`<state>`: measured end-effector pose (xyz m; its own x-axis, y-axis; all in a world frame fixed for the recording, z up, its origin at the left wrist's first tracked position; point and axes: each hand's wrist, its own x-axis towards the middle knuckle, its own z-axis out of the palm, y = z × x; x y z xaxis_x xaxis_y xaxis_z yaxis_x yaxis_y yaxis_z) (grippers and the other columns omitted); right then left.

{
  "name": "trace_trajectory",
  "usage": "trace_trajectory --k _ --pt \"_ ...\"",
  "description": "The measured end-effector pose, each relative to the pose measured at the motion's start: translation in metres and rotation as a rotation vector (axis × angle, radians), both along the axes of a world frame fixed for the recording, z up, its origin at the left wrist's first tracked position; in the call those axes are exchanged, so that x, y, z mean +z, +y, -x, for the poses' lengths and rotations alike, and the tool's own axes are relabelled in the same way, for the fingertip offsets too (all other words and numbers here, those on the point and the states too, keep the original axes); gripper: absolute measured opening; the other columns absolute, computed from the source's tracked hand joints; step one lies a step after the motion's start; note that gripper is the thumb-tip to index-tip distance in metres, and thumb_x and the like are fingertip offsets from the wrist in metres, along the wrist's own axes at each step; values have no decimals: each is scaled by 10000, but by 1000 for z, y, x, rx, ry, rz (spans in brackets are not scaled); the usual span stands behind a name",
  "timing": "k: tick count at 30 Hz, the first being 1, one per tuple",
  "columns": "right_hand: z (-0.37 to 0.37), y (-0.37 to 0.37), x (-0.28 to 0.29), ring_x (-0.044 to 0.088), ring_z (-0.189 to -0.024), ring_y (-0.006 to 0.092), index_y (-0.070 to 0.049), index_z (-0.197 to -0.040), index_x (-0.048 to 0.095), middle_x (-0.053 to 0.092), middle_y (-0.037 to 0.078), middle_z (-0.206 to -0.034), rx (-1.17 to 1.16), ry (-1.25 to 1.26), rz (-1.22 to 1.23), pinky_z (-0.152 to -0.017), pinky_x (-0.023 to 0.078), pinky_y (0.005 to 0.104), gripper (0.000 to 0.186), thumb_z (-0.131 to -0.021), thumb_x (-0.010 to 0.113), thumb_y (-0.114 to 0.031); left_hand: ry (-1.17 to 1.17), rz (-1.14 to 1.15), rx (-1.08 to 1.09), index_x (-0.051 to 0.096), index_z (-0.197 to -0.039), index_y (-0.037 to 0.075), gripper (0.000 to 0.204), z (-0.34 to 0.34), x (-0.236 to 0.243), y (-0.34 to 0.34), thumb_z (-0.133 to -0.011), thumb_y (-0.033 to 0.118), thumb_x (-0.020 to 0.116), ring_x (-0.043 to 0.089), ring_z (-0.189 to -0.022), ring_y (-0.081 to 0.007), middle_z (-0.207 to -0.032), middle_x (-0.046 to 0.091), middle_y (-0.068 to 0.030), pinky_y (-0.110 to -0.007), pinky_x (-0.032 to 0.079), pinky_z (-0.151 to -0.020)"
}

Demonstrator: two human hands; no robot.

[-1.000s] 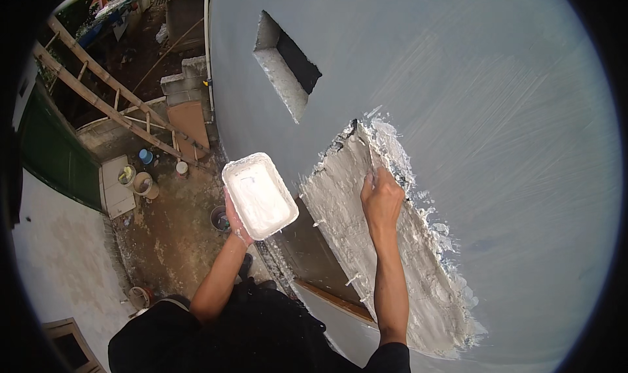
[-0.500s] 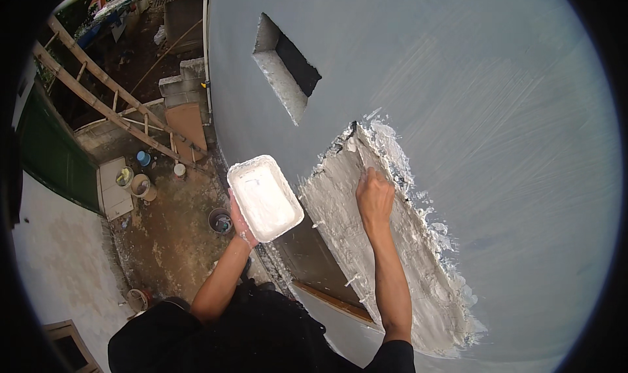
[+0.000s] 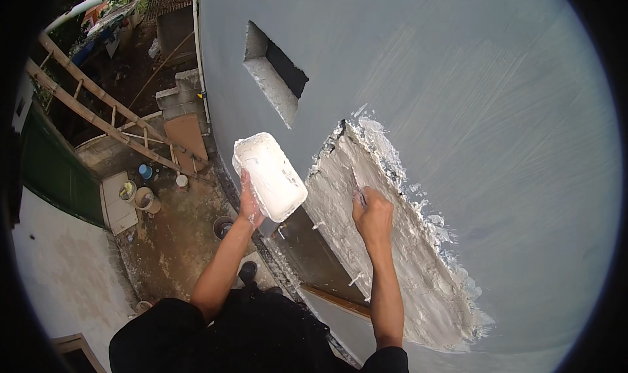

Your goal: The person applies plaster to a damaged section of an exterior wall using a putty knife, taking the plaster from a container and spreading it onto the wall.

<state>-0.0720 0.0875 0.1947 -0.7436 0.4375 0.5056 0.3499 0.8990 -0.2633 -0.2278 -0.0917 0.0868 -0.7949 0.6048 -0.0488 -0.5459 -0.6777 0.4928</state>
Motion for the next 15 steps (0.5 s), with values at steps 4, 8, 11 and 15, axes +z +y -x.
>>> trace_trajectory --k 4,8,11,15 --pt "-6 -11 -21 560 -624 411 24 -698 548 553 223 -661 27 -4 87 -580 430 457 191 -777 659 -109 174 87 114 222 -1430 39 776 44 -1 38 -918 604 367 421 -1274 -279 -1417 365 -149 -424 377 -1047" --pt "-14 -13 -37 563 -632 413 22 -705 555 555 227 -669 40 25 201 -584 434 461 179 -775 655 -110 476 140 200 288 -1385 -35 752 61 69 78 -921 524 483 412 -1234 -222 -1353 410 -153 -357 305 -1051" --pt "-11 -14 -41 574 -652 415 23 -746 576 577 227 -700 42 47 222 -607 449 468 158 -780 643 -116 608 268 293 270 -1393 -25 778 66 96 97 -904 532 507 414 -1235 -230 -1353 410 -162 -354 318 -1043" --pt "0 -15 -43 588 -697 415 30 -804 595 594 232 -745 56 109 284 -648 471 470 142 -784 624 -107 796 437 408 247 -1400 -30 824 62 105 113 -879 533 549 392 -1256 -274 -1366 399 -195 -362 284 -1057"
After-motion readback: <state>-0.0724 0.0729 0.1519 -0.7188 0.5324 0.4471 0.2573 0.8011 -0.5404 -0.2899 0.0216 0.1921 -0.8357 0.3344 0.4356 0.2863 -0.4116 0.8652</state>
